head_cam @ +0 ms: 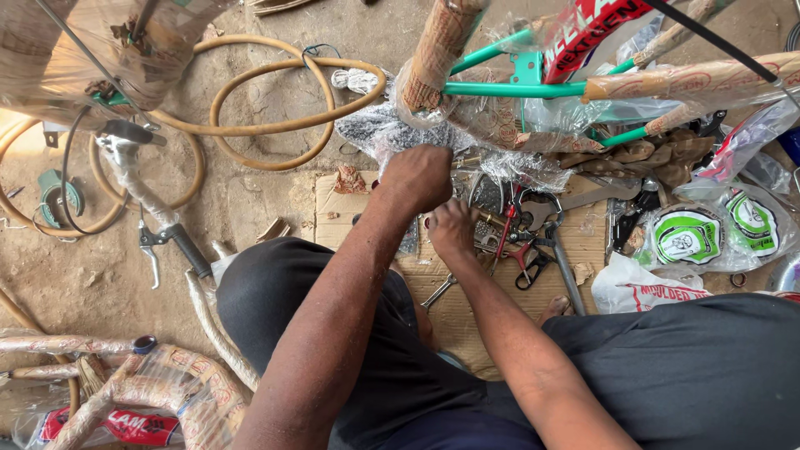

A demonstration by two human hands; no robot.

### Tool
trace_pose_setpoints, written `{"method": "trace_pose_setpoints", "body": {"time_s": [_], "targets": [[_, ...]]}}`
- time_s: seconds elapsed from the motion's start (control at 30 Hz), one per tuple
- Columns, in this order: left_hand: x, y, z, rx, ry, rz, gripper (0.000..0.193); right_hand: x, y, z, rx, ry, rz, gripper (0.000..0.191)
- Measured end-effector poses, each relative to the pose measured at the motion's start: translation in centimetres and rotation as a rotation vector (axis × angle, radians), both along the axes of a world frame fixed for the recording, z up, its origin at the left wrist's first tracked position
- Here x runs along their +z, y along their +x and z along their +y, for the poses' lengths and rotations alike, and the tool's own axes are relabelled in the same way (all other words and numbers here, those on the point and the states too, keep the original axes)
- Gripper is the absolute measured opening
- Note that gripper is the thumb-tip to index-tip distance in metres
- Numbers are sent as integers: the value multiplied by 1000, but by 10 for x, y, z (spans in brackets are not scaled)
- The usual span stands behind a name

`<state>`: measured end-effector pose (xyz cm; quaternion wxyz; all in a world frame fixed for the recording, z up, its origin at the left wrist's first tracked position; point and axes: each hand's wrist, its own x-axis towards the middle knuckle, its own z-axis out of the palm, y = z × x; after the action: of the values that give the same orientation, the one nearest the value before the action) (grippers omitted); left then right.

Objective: The person assembles a bicycle by attaching the handlebar stem and routing brake cables through the frame. They use a screwdriver to tighten bolts on the handlebar and then thread a cable through the frame's cable guides.

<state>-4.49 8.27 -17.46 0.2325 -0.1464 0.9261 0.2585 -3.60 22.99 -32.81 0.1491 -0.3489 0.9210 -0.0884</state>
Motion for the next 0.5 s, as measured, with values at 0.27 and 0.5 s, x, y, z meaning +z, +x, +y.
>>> {"method": "trace_pose_setpoints", "body": {"time_s": [0.27, 0.5], "targets": [[3, -4, 8, 8, 20, 173, 15, 36, 1, -48, -24, 87, -144, 63], [14, -5, 12, -9, 13, 393, 14, 28, 3, -44, -16, 22, -94, 65]]}}
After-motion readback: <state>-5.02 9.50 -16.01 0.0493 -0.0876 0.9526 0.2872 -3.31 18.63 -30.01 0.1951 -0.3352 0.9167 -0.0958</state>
